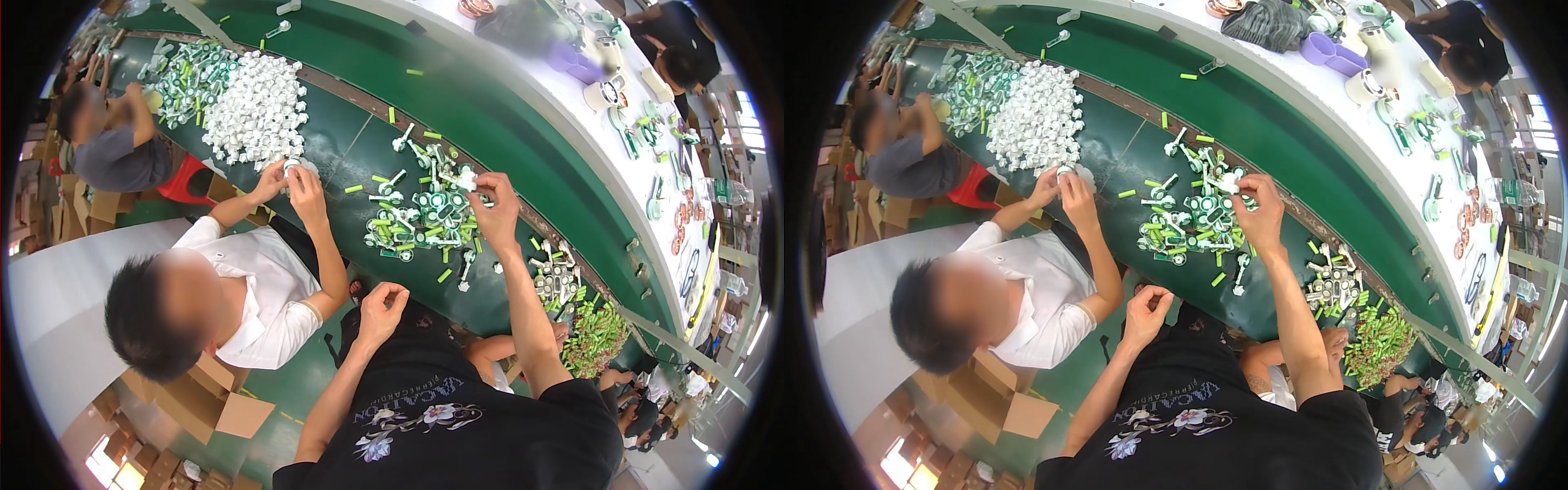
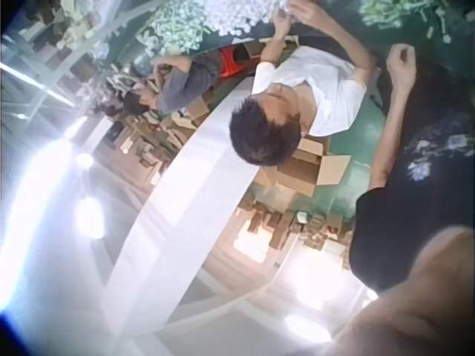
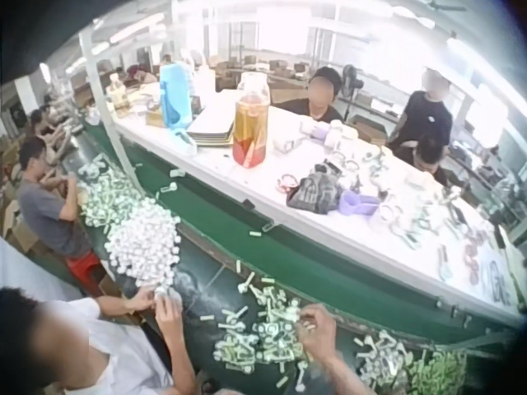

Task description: Manually assembling green and white plastic housing components on a factory assembly line.

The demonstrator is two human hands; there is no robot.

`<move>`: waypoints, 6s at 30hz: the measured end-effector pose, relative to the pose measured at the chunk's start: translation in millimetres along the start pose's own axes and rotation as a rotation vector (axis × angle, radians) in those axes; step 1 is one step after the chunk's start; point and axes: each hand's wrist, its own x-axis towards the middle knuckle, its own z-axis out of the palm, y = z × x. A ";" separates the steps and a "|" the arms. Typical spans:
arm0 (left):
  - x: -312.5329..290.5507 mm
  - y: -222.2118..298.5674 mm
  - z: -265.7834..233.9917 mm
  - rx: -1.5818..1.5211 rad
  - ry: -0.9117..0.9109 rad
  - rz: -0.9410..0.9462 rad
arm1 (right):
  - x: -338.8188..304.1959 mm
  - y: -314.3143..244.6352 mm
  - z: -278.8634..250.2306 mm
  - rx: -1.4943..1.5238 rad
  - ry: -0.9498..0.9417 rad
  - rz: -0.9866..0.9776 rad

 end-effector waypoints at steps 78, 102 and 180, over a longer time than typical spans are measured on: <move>91.3 -99.6 155.9 0.396 -0.505 0.257 | -303.6 119.7 -11.1 -0.451 0.451 0.796; 123.9 -63.6 172.9 -0.784 -0.695 -0.427 | -275.5 99.9 -33.2 0.315 0.570 0.823; 109.9 -73.4 51.2 -0.120 -0.873 0.016 | -217.5 31.7 14.1 0.624 -0.215 0.951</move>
